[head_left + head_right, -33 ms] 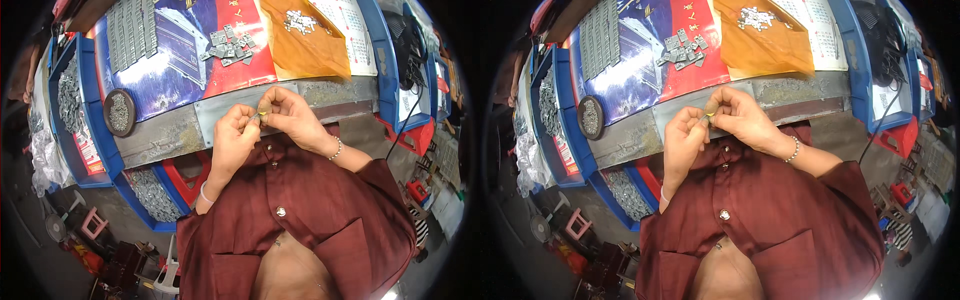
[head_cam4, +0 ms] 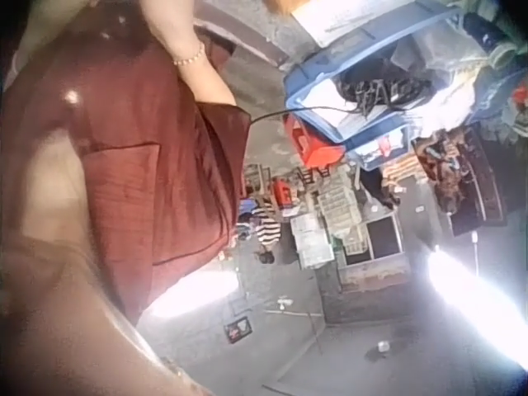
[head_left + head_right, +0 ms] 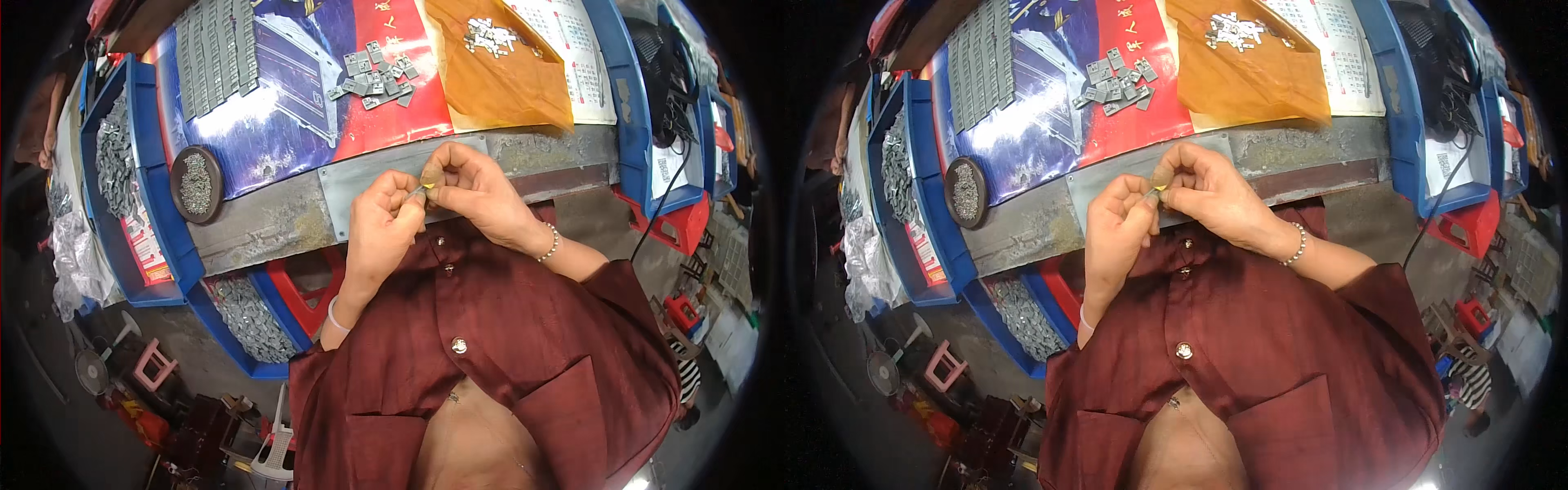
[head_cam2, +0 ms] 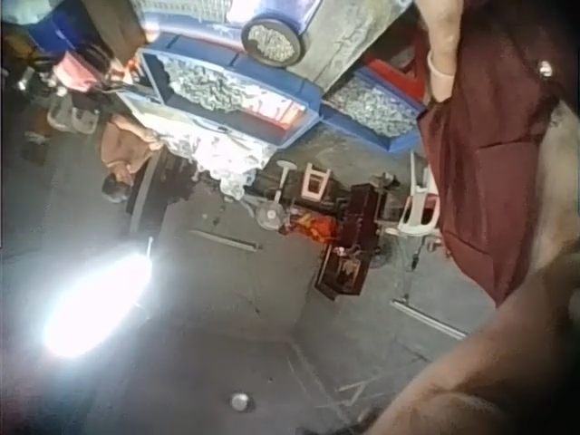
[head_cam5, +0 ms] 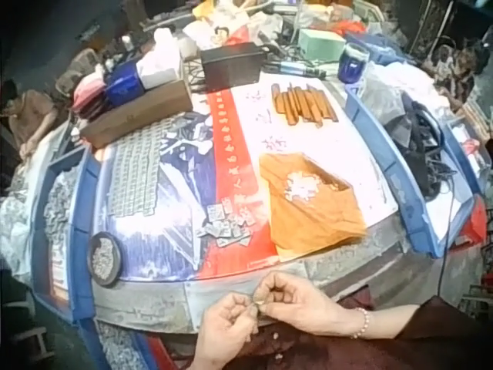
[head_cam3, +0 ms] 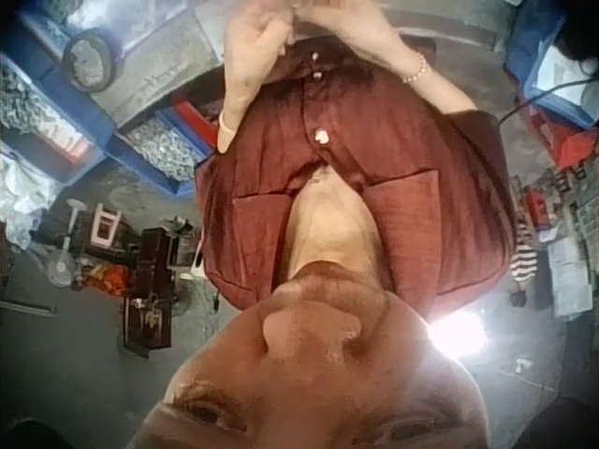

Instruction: The recorder is manually assembling small grey rectangular components by inserting white pieces into them at a workbench.

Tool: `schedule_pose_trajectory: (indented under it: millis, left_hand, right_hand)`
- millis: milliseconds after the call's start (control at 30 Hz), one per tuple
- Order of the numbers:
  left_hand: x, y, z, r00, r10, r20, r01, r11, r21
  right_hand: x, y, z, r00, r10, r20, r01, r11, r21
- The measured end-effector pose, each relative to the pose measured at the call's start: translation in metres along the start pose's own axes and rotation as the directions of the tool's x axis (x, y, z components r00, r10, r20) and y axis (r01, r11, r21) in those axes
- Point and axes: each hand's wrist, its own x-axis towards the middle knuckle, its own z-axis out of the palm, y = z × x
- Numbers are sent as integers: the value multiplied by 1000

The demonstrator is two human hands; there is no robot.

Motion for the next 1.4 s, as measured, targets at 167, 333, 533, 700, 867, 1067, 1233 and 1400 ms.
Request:
schedule_pose_trajectory:
  millis: [167,333,533,700,867,1067,1233,1400]
  left_hand:
    - [0,3,-3,995,-73,61,80,988,-129]
    - [-3,8,-2,997,-50,50,56,990,-133]
    - [-5,6,-3,992,-40,119,69,966,-248]
    - [-8,14,-7,984,-75,160,125,935,-333]
    - [-7,16,-10,983,-71,169,126,931,-342]
    - [-4,22,-17,984,-19,177,66,961,-268]
    - [-5,25,-24,978,-8,208,71,952,-298]
    - [-7,30,-37,986,122,110,-62,896,-439]
  right_hand:
    - [-1,-10,-1,1000,21,10,-20,997,-69]
    - [-6,-17,-5,998,-19,51,29,977,-209]
    - [-6,-17,-7,993,-83,84,110,904,-413]
    - [-4,-26,-6,990,-87,108,128,873,-471]
    - [3,-35,-2,944,-247,217,329,691,-644]
    - [9,-52,8,886,-295,359,462,474,-750]
    - [16,-67,19,810,-225,542,586,298,-753]
    - [33,-93,40,834,-209,510,543,150,-826]
